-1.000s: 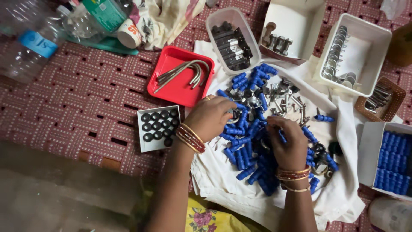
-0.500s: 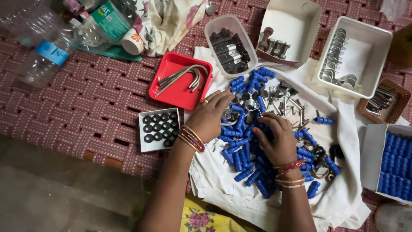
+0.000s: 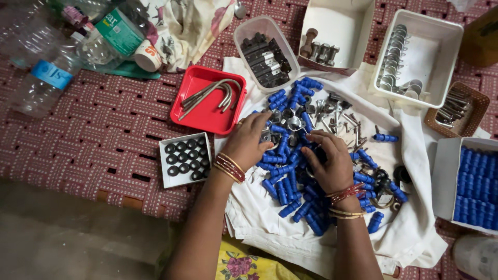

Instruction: The person sorts blue plastic parts and metal clips from various containers and assembles them by hand while sitting on a bed.

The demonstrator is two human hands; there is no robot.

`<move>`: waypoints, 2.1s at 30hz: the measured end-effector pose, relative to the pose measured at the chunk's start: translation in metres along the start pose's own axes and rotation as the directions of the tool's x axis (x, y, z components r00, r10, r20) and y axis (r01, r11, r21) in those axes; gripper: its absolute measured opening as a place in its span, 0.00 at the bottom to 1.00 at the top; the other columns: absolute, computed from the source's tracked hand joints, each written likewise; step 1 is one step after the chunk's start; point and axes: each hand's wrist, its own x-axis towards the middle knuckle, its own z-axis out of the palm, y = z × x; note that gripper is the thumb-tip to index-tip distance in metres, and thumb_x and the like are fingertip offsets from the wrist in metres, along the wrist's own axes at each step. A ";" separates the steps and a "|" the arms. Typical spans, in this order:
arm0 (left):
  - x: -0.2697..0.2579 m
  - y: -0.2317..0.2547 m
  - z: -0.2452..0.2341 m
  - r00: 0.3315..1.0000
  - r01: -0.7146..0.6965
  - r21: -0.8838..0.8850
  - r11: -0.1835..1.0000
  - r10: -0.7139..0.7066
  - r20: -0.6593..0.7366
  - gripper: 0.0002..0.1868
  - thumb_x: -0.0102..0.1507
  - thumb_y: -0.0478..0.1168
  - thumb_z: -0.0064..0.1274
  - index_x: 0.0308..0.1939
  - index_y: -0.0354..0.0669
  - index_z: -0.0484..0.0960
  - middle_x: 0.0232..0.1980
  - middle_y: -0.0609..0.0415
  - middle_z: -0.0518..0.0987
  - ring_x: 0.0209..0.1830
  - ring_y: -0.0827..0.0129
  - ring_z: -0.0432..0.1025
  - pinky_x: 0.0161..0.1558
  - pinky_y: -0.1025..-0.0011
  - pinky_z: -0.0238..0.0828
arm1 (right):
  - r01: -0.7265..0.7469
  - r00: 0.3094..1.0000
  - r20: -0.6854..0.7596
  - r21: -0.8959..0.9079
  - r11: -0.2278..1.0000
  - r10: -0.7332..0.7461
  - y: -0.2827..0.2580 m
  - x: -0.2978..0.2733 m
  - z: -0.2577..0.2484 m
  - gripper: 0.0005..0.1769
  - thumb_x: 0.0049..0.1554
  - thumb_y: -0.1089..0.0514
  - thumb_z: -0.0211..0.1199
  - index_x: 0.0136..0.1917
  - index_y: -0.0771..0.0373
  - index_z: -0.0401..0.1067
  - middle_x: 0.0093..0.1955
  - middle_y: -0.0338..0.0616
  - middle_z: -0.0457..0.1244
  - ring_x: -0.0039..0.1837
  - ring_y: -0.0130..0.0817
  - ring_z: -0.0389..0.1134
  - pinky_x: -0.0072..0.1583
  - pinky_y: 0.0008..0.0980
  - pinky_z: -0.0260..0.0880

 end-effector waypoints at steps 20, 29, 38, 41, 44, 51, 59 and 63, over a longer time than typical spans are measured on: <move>0.001 -0.005 -0.023 0.998 -0.041 -0.454 0.890 0.014 -0.063 0.34 0.50 0.23 0.59 0.60 0.41 0.73 0.62 0.50 0.69 0.61 0.63 0.74 0.63 0.69 0.77 | 0.008 0.999 -0.031 0.059 0.998 -0.006 -0.001 0.001 -0.002 0.13 0.56 0.59 0.70 0.54 0.63 0.76 0.58 0.46 0.69 0.61 0.46 0.69 0.62 0.40 0.68; 0.000 -0.006 -0.019 0.996 0.058 -0.755 0.653 0.014 0.089 0.40 0.51 0.16 0.53 0.67 0.41 0.72 0.66 0.54 0.61 0.69 0.65 0.68 0.67 0.67 0.74 | -0.001 0.999 -0.034 0.061 0.998 0.003 -0.004 0.002 -0.003 0.12 0.56 0.60 0.69 0.54 0.62 0.76 0.58 0.46 0.69 0.60 0.46 0.69 0.61 0.40 0.68; -0.001 0.010 -0.012 0.980 0.124 -0.888 0.442 0.088 0.181 0.40 0.52 0.17 0.58 0.68 0.40 0.71 0.70 0.55 0.62 0.71 0.65 0.67 0.67 0.66 0.73 | 0.000 0.994 -0.105 0.190 0.982 0.020 -0.014 0.000 -0.008 0.16 0.54 0.61 0.72 0.56 0.63 0.76 0.60 0.46 0.70 0.62 0.42 0.71 0.63 0.37 0.69; 0.000 0.013 -0.009 0.960 0.227 -0.920 0.321 0.086 0.267 0.39 0.55 0.20 0.60 0.69 0.40 0.68 0.71 0.56 0.62 0.71 0.66 0.67 0.67 0.68 0.72 | -0.040 0.993 -0.090 0.357 0.933 0.077 -0.016 -0.002 -0.008 0.19 0.53 0.63 0.73 0.57 0.64 0.75 0.59 0.44 0.70 0.61 0.35 0.71 0.62 0.32 0.71; -0.003 0.013 -0.006 0.950 0.276 -0.942 0.190 0.096 0.298 0.37 0.57 0.25 0.63 0.70 0.38 0.67 0.67 0.54 0.70 0.66 0.69 0.71 0.65 0.69 0.73 | -0.112 0.988 -0.035 0.481 0.870 0.147 -0.018 -0.005 -0.006 0.22 0.52 0.65 0.74 0.59 0.65 0.74 0.58 0.42 0.69 0.59 0.30 0.71 0.62 0.29 0.71; -0.005 0.006 0.010 0.925 0.371 -0.921 0.117 0.040 0.378 0.30 0.63 0.34 0.63 0.68 0.30 0.72 0.55 0.50 0.81 0.52 0.72 0.76 0.59 0.74 0.74 | -0.095 0.994 0.014 0.562 0.822 0.106 -0.018 -0.007 -0.002 0.25 0.50 0.65 0.75 0.61 0.65 0.74 0.58 0.41 0.69 0.57 0.28 0.71 0.60 0.27 0.73; -0.005 0.014 0.018 0.882 0.469 -0.878 0.092 0.005 0.471 0.23 0.66 0.42 0.59 0.61 0.32 0.75 0.55 0.52 0.81 0.51 0.69 0.79 0.58 0.69 0.79 | -0.065 0.996 -0.020 0.544 0.837 0.090 -0.014 -0.009 0.001 0.25 0.51 0.64 0.75 0.62 0.64 0.74 0.58 0.42 0.69 0.56 0.27 0.70 0.59 0.27 0.73; -0.005 0.014 0.019 0.875 0.480 -0.870 0.113 0.006 0.484 0.23 0.68 0.43 0.57 0.61 0.31 0.76 0.55 0.52 0.80 0.51 0.69 0.79 0.58 0.68 0.79 | -0.093 0.993 -0.004 0.573 0.814 0.116 -0.013 -0.011 0.002 0.25 0.51 0.64 0.75 0.62 0.64 0.75 0.56 0.40 0.69 0.55 0.26 0.70 0.59 0.26 0.73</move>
